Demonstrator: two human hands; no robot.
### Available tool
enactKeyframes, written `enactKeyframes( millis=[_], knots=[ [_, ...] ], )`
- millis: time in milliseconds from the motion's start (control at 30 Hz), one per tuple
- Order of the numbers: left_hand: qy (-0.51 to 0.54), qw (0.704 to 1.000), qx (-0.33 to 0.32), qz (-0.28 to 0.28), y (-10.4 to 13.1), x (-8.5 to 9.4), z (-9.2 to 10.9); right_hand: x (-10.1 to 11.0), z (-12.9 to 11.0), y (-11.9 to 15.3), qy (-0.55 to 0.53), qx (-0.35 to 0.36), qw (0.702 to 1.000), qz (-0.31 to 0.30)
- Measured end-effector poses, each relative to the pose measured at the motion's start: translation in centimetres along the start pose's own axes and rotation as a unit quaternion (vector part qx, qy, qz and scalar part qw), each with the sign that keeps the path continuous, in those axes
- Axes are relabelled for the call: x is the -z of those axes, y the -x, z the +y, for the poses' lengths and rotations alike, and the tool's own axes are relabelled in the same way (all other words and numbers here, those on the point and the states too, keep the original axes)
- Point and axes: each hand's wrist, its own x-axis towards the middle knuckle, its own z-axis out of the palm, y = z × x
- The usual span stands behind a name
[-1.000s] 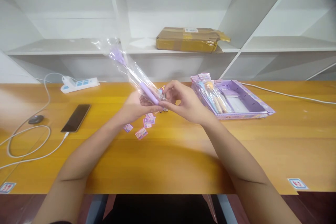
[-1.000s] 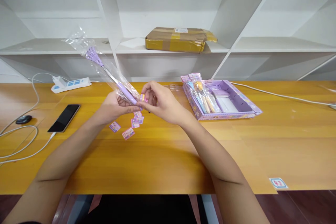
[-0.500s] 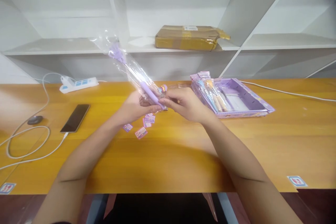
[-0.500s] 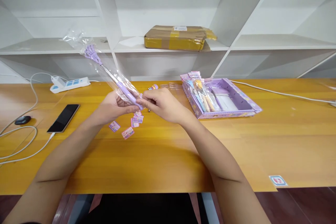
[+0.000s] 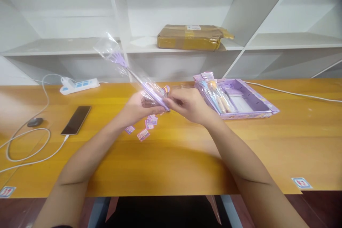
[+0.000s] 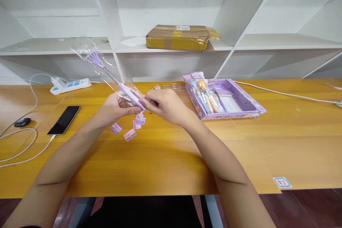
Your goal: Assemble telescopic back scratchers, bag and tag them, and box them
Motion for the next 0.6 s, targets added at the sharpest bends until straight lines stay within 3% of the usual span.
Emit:
enactKeyframes(
  millis=[300, 433, 500, 600],
  knots=[
    [-0.037, 0.999, 0.012, -0.037, 0.5, 0.6, 0.6, 1.4, 0.4, -0.1, -0.023, 0.006, 0.997, -0.07],
    [-0.1, 0.993, 0.023, -0.063, 0.3, 1.3, 0.4, 1.6, 0.7, -0.2, -0.071, -0.017, 0.989, -0.132],
    [-0.146, 0.983, 0.029, -0.109, 0.1, 1.5, 0.2, 1.3, 1.0, -0.1, -0.111, -0.071, 0.984, -0.119],
    [-0.187, 0.95, 0.034, -0.247, -0.4, 1.2, 0.1, 0.4, 1.8, -0.1, -0.227, -0.169, 0.957, -0.056]
  ],
)
